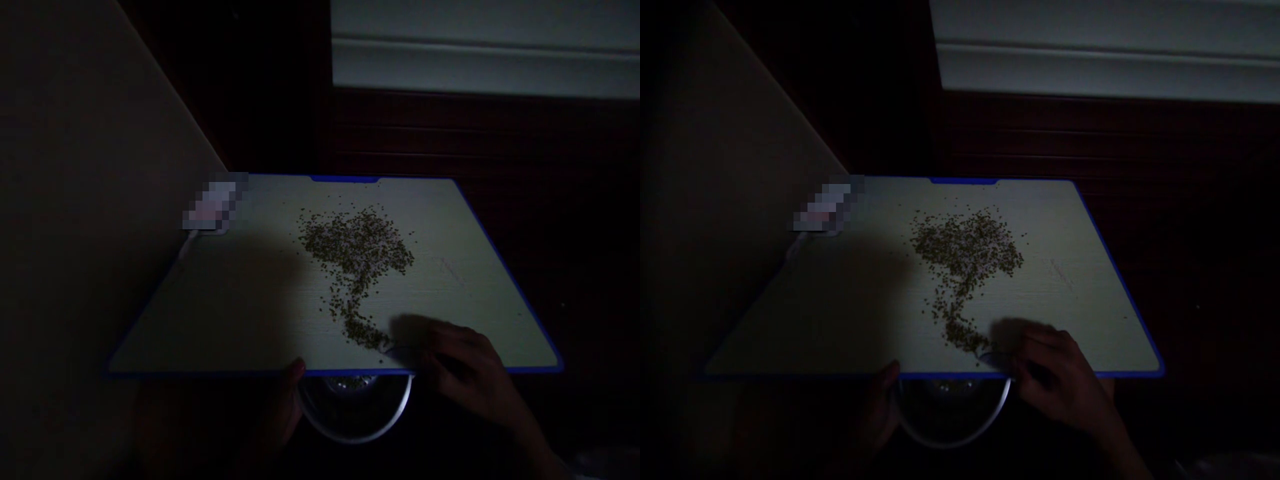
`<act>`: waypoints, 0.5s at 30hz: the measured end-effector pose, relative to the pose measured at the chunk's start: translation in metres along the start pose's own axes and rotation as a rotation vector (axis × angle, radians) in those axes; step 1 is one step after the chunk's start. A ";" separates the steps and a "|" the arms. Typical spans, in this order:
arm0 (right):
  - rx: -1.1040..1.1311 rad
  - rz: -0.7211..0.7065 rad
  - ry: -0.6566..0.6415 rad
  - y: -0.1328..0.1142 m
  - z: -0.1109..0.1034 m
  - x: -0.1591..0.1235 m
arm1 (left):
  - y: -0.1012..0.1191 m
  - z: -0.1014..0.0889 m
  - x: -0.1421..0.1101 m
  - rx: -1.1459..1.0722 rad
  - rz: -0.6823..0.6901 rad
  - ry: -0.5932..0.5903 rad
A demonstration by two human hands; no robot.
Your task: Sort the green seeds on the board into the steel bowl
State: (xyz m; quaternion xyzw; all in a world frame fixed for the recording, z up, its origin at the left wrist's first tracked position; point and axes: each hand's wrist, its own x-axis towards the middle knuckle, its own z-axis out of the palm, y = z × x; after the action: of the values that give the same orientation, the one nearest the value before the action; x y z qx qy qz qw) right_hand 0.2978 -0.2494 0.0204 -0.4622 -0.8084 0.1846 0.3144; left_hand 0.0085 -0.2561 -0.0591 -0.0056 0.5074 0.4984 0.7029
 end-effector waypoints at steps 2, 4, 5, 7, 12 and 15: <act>0.035 -0.003 0.013 0.000 0.000 0.000 | -0.001 -0.002 0.001 0.006 -0.001 0.002; 0.040 -0.026 0.027 0.000 0.001 0.000 | -0.002 -0.005 0.003 0.007 0.001 0.009; 0.025 -0.035 0.023 -0.001 0.002 0.000 | -0.002 -0.006 0.004 0.001 0.008 0.009; -0.014 -0.041 0.008 -0.002 0.003 0.001 | -0.003 -0.008 0.005 -0.020 0.011 0.010; -0.012 -0.098 -0.059 -0.004 0.002 0.001 | -0.004 -0.010 0.007 -0.076 -0.003 -0.004; -0.026 -0.067 0.015 -0.001 -0.002 -0.002 | -0.003 -0.007 0.004 -0.066 -0.036 0.000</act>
State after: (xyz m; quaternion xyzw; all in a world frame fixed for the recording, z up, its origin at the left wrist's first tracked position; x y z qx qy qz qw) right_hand 0.2990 -0.2518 0.0215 -0.4404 -0.8233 0.1599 0.3204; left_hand 0.0053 -0.2581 -0.0667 -0.0381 0.4907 0.5021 0.7111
